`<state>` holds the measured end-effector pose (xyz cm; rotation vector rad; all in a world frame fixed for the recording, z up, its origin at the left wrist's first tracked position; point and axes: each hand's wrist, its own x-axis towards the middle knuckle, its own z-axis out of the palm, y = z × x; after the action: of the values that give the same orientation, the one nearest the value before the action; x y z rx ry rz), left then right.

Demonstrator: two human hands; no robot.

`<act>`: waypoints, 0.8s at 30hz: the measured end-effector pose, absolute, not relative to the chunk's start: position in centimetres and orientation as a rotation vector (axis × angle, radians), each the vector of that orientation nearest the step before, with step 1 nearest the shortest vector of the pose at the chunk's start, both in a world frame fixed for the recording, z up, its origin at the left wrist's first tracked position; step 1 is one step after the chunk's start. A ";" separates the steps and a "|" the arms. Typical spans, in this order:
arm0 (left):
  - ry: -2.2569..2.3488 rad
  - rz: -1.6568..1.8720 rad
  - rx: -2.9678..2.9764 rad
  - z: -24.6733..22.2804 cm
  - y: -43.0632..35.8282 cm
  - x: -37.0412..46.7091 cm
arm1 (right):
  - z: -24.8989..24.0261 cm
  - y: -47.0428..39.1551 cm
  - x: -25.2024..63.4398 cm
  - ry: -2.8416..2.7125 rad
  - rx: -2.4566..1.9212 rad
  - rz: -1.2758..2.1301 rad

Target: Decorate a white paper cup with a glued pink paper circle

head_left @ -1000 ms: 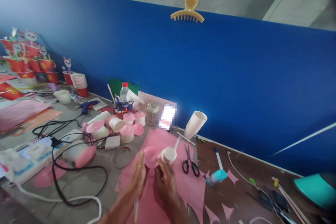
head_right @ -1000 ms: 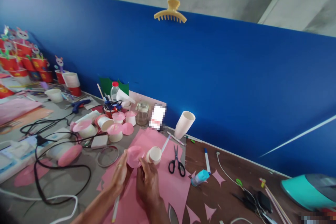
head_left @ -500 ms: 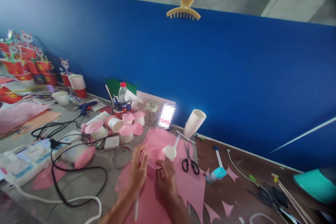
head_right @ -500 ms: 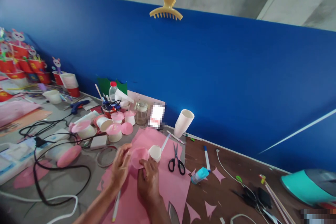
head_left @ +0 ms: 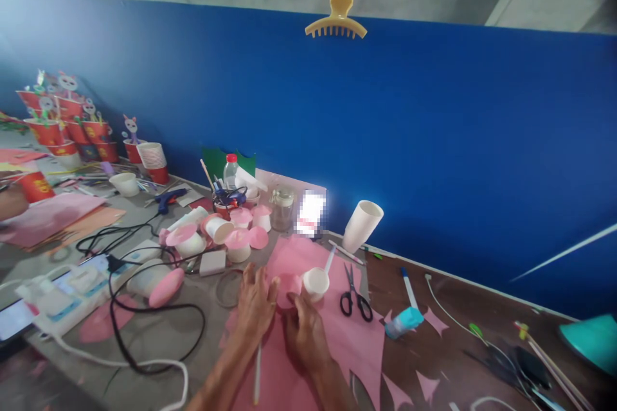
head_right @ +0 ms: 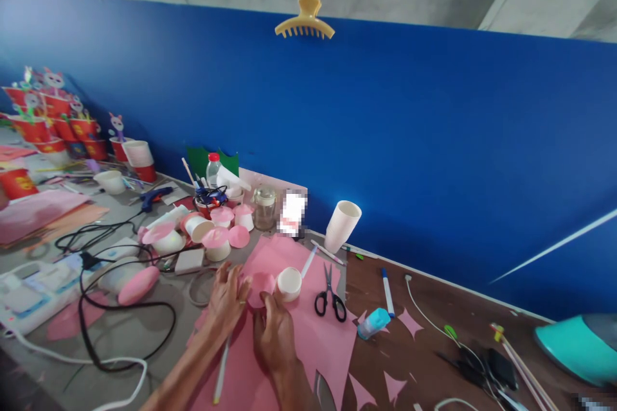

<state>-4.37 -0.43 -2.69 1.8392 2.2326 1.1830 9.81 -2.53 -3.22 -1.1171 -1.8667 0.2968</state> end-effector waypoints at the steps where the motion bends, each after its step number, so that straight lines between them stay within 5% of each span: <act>1: 2.238 1.208 1.868 -2.7 -0.3 -4.6 | -3.2 -2.6 9.8 -1.855 -1.104 0.292; 9: 2.505 0.836 1.809 -1.8 -0.3 -7.1 | -3.2 -2.2 9.7 -1.859 -1.182 0.264; 14: 2.361 0.931 1.757 -2.4 0.1 -7.9 | -3.1 -2.2 9.9 -1.896 -1.197 0.333; 17: 2.317 1.164 1.716 -1.9 0.2 -7.6 | -2.2 -2.5 9.9 -1.819 -1.217 0.445; 21: 1.865 1.947 1.281 0.1 0.0 -6.4 | -1.0 -2.9 9.7 -1.692 -1.188 0.573; 24: 1.308 1.983 0.905 1.8 -0.4 -5.6 | -0.8 -2.9 9.7 -1.584 -1.033 0.614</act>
<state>-5.59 -0.43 1.76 0.9047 1.3078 1.9832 9.74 -2.90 -0.77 -1.0328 -1.5844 0.6139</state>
